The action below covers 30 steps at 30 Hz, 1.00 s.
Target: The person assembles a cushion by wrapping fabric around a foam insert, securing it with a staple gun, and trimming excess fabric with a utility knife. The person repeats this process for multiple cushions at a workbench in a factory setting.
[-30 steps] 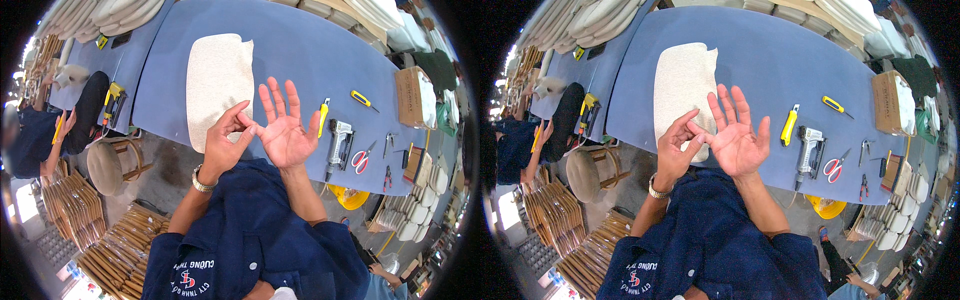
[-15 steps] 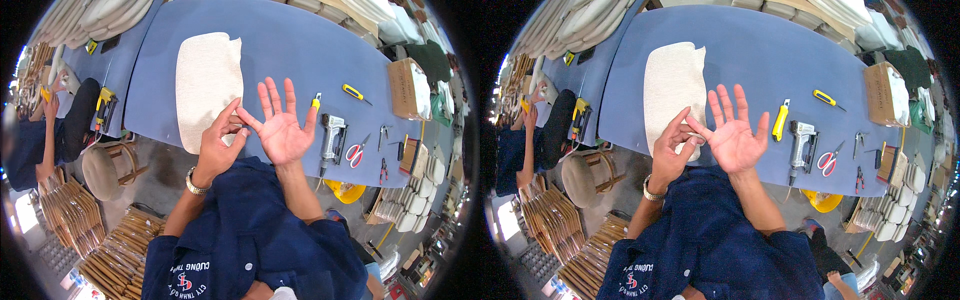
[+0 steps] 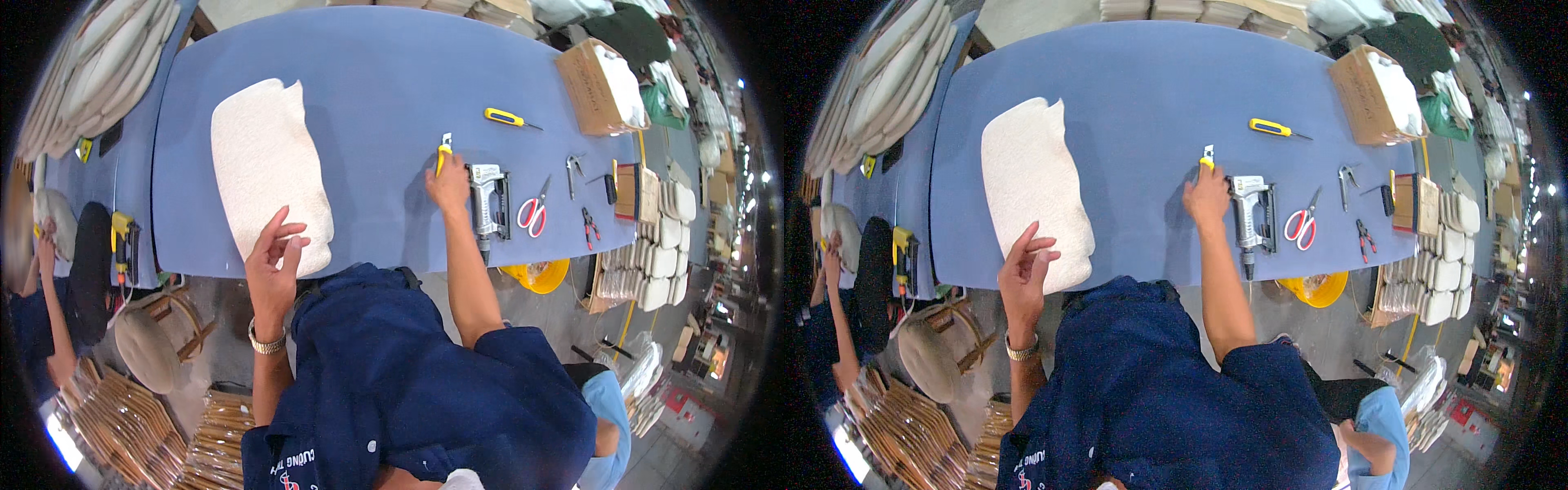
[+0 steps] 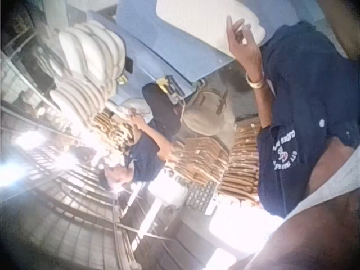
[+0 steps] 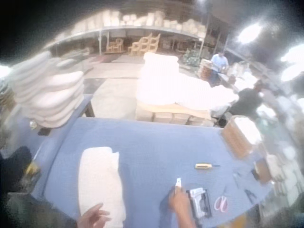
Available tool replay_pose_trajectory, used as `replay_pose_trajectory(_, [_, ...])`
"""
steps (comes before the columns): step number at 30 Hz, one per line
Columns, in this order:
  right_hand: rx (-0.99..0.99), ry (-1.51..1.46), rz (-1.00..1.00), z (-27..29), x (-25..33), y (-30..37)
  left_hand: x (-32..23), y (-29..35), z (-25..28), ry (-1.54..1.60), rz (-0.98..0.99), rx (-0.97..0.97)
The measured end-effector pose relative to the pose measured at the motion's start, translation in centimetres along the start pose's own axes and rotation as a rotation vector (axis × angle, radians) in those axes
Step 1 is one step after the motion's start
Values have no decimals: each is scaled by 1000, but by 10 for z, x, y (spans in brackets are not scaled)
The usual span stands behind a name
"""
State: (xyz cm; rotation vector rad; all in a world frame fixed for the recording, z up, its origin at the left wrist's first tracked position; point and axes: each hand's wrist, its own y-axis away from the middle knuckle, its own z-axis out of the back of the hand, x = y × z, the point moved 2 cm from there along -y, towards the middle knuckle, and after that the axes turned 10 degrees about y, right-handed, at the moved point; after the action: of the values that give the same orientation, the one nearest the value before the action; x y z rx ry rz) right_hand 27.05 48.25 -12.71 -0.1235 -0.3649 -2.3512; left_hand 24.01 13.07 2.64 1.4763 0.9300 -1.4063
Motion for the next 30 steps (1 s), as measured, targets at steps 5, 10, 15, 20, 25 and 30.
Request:
replay_pose_trajectory(5, [-108,-198,132,-25,-6,2,7,-1,-10,96,97,63])
replay_pose_trajectory(10, [253,-809,464,43,87,84,12,-19,-33,216,197,-16])
replay_pose_trajectory(15, [237,-1045,775,79,131,143,15,-24,-30,190,131,-64])
replay_pose_trajectory(20, [728,-2246,514,114,110,111,-19,-14,-3,309,70,-60])
replay_pose_trajectory(25, [790,-2676,380,128,99,102,-44,-1,-20,99,102,153])
replay_pose_trajectory(30, [657,-2750,119,131,104,112,-54,-6,-48,-125,-60,177])
